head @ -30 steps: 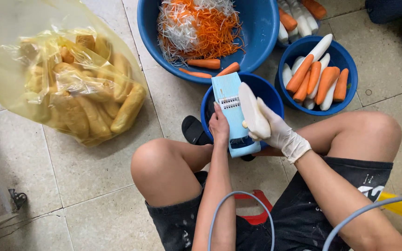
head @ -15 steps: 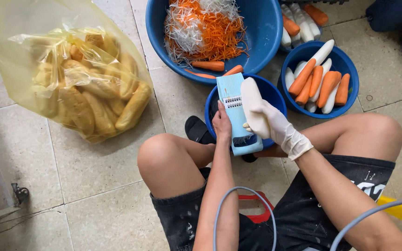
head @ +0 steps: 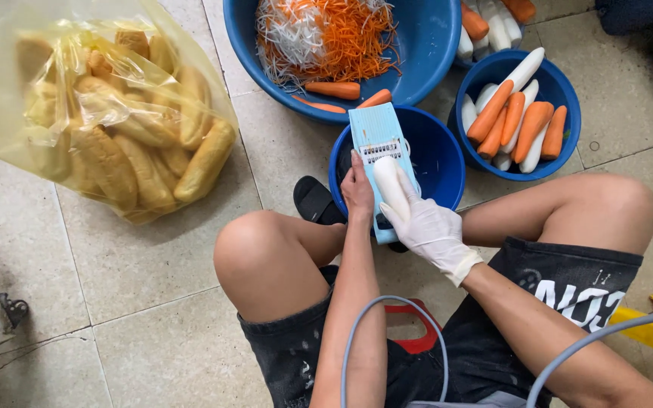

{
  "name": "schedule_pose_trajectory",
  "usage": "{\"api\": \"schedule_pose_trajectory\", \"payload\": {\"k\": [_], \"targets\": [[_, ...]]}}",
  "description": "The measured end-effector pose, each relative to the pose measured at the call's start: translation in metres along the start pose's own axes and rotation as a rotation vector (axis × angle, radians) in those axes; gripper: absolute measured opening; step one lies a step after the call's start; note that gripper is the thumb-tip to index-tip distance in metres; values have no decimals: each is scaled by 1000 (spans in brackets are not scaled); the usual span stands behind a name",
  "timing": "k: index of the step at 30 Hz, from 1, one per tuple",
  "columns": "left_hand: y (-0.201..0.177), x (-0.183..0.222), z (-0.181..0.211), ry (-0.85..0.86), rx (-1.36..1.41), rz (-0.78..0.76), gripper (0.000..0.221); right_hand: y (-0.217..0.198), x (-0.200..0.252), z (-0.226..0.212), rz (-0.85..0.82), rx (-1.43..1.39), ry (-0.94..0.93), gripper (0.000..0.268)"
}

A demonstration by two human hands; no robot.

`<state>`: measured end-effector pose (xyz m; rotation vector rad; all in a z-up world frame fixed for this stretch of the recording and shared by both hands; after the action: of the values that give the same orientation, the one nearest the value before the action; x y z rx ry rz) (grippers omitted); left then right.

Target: Grating carrots and white radishes into a bucket using a handheld grater.

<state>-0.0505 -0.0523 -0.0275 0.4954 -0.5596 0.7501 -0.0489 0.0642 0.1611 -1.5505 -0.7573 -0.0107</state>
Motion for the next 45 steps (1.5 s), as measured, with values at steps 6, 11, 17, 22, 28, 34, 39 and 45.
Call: {"api": "schedule_pose_trajectory", "payload": {"k": [6,11,17,22,28,34,39,45], "targets": [[5,4,0,-18,171,-59,70,12,8,10,263,78,-138,82],[6,6,4,-41,174,-96,69,16,5,11,242,34,-127,78],[2,1,-6,-57,144,-53,71,14,16,9,172,52,-148,78],[1,-4,-5,-56,230,-60,67,-9,-98,-10,196,52,-125,78],[2,-9,-11,-36,208,-81,70,-45,-118,-15,265,66,-226,58],[5,-8,-14,-30,337,-119,62,4,-8,-18,258,58,-392,65],[-1,-13,-17,-62,206,-61,61,-33,-146,-27,235,82,-131,67],[2,-16,-22,-22,199,-62,65,-26,-53,-6,192,41,-147,64]]}}
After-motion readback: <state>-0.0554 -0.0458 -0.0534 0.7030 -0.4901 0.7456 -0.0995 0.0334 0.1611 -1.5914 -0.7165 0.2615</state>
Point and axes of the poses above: each hand's wrist, its own x-axis away from the middle knuckle, its own y-axis out of the palm, z = x × y, the point moved 9 cm from there along -x, towards the middle knuckle, and after that the axes turned 6 degrees about -y, right-handed, at the moved point
